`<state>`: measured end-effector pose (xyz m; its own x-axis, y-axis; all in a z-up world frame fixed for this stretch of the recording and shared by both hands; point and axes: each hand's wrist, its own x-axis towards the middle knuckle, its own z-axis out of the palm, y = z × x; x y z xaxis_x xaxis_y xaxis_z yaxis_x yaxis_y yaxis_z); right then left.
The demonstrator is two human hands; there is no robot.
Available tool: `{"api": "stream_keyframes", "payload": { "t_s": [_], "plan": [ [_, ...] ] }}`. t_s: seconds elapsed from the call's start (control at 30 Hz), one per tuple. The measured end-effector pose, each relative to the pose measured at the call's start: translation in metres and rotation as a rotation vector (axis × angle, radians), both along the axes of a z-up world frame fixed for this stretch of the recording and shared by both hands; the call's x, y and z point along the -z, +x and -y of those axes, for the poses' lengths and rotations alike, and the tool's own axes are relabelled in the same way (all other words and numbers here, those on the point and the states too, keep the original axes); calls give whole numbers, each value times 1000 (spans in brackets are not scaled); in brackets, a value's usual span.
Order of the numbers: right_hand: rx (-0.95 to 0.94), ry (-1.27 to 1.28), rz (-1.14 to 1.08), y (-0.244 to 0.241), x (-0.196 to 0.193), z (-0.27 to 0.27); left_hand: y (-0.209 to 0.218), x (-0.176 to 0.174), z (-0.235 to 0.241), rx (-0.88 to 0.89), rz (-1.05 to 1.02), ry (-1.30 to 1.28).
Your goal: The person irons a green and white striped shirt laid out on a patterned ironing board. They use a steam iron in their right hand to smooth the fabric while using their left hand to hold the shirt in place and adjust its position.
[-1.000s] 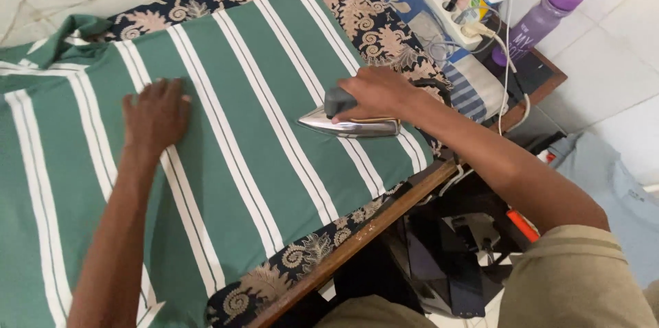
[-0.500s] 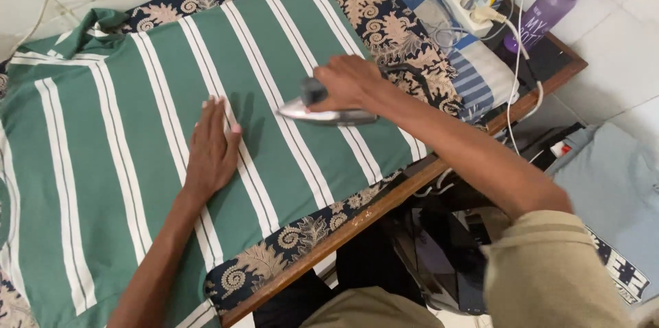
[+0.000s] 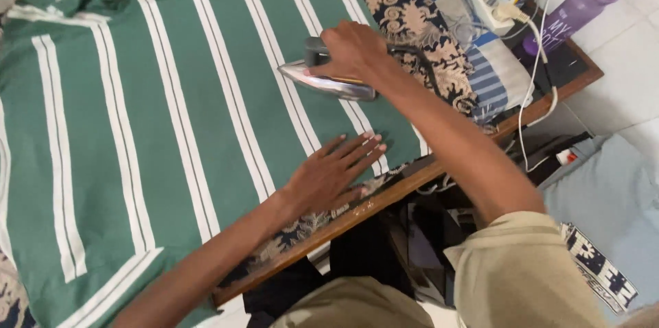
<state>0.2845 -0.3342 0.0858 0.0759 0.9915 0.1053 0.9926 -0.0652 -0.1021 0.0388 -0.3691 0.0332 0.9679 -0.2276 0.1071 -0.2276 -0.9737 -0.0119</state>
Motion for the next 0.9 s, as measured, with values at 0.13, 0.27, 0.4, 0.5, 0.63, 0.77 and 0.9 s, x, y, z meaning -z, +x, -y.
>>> {"api": "stream_keyframes", "payload": {
  "t_s": [0.13,0.27,0.4,0.5,0.63,0.77,0.9],
  "plan": [
    [25,-215,-28,-20,-15,16,0,26,13,-70,146,272],
    [-126,-253,126,-17,-7,29,-4,28,18,-74,124,353],
    [82,-219,123,-24,-7,14,-7,25,24,-52,109,475],
    [147,-27,119,-21,8,-6,-6,31,25,-23,156,463],
    [43,-101,105,-29,-1,8,-8,39,25,10,203,383],
    [-173,-298,96,-43,-14,29,-5,37,28,24,95,325],
    [-123,-303,107,-42,-12,37,-7,47,35,147,103,92]
  ]
}}
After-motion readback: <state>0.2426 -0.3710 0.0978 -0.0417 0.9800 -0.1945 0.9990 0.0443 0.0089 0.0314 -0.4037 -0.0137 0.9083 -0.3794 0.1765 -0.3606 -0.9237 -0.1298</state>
